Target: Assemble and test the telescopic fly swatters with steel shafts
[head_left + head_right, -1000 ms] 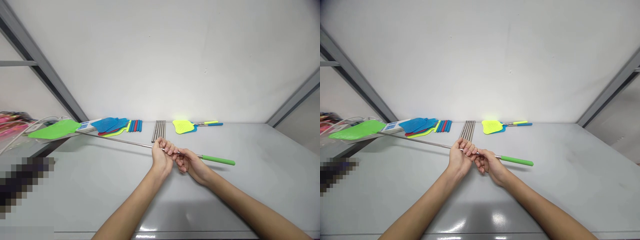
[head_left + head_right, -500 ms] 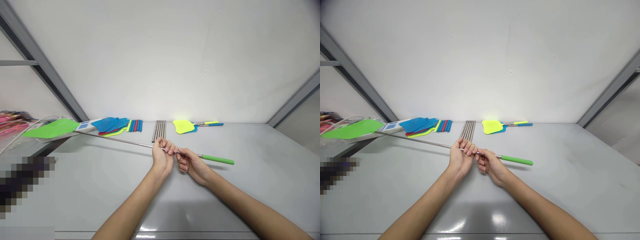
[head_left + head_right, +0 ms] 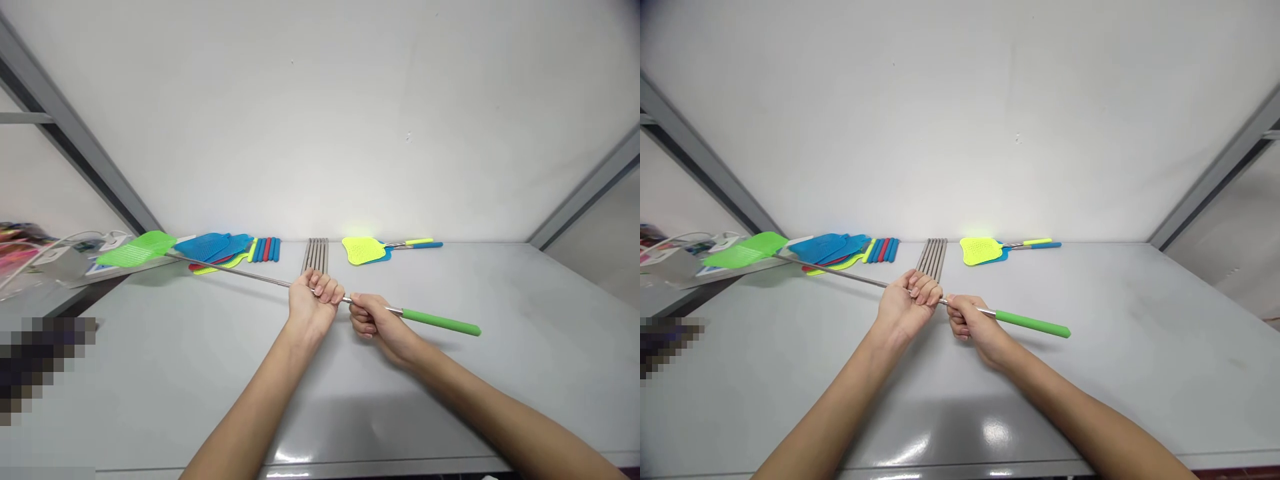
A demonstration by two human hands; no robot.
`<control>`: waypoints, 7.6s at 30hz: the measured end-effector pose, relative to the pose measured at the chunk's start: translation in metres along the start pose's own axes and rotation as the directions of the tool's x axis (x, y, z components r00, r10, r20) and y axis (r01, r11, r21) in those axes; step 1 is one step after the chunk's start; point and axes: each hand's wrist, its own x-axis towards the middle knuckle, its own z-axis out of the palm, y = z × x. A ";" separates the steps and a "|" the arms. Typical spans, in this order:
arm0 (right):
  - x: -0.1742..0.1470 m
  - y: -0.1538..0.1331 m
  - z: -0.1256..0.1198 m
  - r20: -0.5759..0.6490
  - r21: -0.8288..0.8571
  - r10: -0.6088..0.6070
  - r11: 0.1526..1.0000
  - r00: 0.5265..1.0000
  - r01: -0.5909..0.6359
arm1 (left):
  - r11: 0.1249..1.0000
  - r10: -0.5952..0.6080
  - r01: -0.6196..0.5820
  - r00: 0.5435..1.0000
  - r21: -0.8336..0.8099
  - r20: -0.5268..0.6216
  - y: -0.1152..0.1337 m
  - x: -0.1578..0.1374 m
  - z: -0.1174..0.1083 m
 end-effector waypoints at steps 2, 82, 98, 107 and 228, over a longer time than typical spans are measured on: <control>0.000 0.001 -0.001 -0.011 0.008 0.007 1.000 1.000 -0.007 | 1.000 -0.003 0.003 1.000 0.010 0.018 0.001 0.000 -0.001; 0.009 -0.008 -0.029 -0.206 0.064 0.034 0.998 0.978 -0.021 | 0.930 0.364 -0.364 0.931 -0.059 -0.004 0.055 0.019 -0.021; 0.006 0.020 -0.005 -0.195 0.221 0.065 0.975 0.979 -0.021 | 0.998 0.044 -0.036 0.979 -0.043 0.199 -0.029 0.011 -0.017; 0.005 0.020 -0.007 -0.295 0.251 0.097 0.968 0.951 -0.021 | 0.999 -0.028 0.033 0.959 -0.012 0.283 -0.029 0.011 -0.017; 0.000 -0.006 -0.012 -0.064 -0.022 -0.060 0.998 0.996 0.058 | 0.973 0.224 -0.230 0.964 -0.022 -0.140 0.050 -0.009 0.001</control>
